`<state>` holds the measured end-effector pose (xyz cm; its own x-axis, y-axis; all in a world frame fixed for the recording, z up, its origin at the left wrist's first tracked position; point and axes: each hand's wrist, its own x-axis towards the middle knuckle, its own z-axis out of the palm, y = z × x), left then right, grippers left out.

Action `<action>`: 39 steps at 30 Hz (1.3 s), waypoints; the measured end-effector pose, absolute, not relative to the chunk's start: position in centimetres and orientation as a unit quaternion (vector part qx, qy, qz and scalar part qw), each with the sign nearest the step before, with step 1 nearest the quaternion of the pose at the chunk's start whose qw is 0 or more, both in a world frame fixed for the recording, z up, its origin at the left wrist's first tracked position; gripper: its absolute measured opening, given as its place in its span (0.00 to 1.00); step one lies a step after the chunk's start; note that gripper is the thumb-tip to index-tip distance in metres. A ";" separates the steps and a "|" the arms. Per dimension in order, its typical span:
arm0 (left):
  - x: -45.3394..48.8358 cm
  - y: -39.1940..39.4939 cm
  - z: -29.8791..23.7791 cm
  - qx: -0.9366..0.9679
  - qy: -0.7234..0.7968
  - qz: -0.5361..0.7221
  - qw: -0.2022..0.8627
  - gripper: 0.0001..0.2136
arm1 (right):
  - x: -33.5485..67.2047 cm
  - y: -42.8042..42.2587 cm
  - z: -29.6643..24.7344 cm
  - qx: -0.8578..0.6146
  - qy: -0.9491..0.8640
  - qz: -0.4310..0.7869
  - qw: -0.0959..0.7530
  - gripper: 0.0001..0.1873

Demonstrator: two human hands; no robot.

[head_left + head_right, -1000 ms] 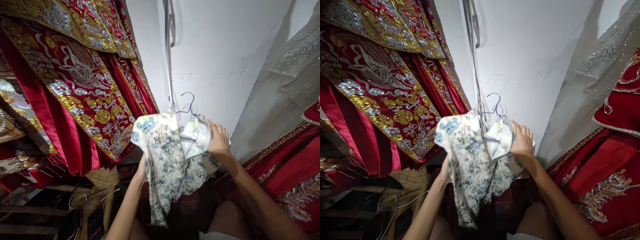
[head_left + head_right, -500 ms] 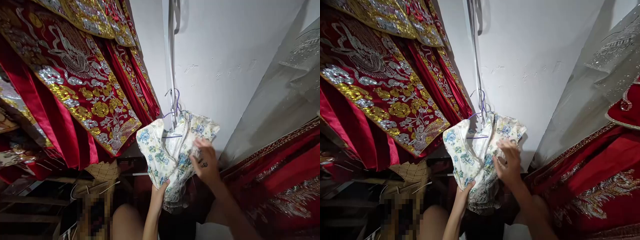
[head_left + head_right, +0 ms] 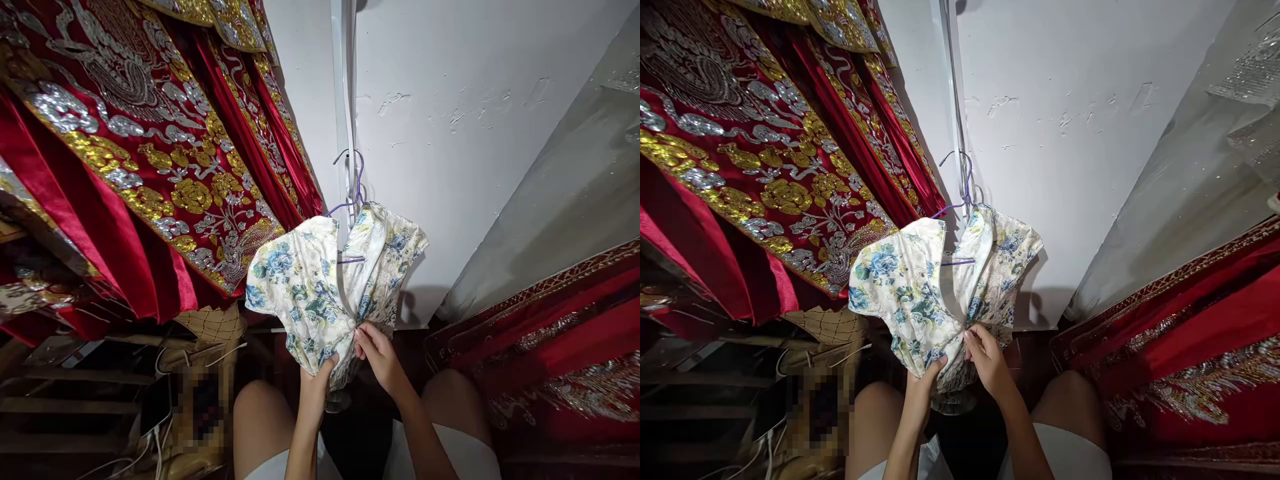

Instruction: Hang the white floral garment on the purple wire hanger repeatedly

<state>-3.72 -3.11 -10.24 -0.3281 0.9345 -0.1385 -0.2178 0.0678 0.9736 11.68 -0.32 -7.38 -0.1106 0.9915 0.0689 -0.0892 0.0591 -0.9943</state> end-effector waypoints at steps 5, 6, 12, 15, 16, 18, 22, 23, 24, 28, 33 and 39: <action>-4.6 -2.2 -11.1 0.373 0.632 0.573 0.365 0.26 | 12.0 -0.5 -6.6 -0.444 -0.521 0.517 0.514 0.23; -4.5 -2.1 -11.3 0.381 0.653 0.585 0.295 0.26 | 11.9 -0.6 -6.6 -0.453 -0.508 0.514 0.523 0.23; 0.2 -1.7 -12.3 0.601 0.528 0.589 0.110 0.19 | 11.3 -1.4 -6.6 -0.467 -0.462 0.550 0.516 0.20; 1.8 -0.6 -11.6 0.632 0.495 0.579 0.146 0.06 | 11.7 -1.3 -6.1 -0.452 -0.498 0.562 0.482 0.14; 1.8 -0.2 -11.2 0.633 0.490 0.580 0.153 0.03 | 12.0 -1.0 -5.7 -0.446 -0.504 0.571 0.470 0.13; 1.7 0.3 -10.6 0.641 0.480 0.575 0.164 0.09 | 12.5 -0.2 -4.7 -0.445 -0.491 0.597 0.452 0.12; 1.5 -0.5 -10.1 0.714 0.454 0.514 0.141 0.12 | 13.3 3.0 -0.1 -0.448 -0.400 0.605 0.523 0.15; 1.5 -0.9 -10.2 0.741 0.443 0.487 0.134 0.12 | 13.4 3.9 1.6 -0.443 -0.392 0.582 0.558 0.15; 1.4 -1.3 -10.3 0.764 0.432 0.461 0.130 0.12 | 13.5 4.9 3.4 -0.436 -0.398 0.559 0.583 0.15; -0.1 -1.4 -11.1 0.820 0.407 0.383 0.125 0.13 | 13.4 7.2 9.0 -0.389 -0.440 0.494 0.642 0.14; -2.5 1.9 -9.8 0.799 0.432 0.364 0.204 0.09 | 12.8 6.7 9.3 -0.372 -0.471 0.487 0.635 0.13; -2.1 6.1 0.5 0.699 0.376 0.586 0.164 0.16 | 13.1 6.1 9.1 -0.382 -0.519 0.454 0.615 0.13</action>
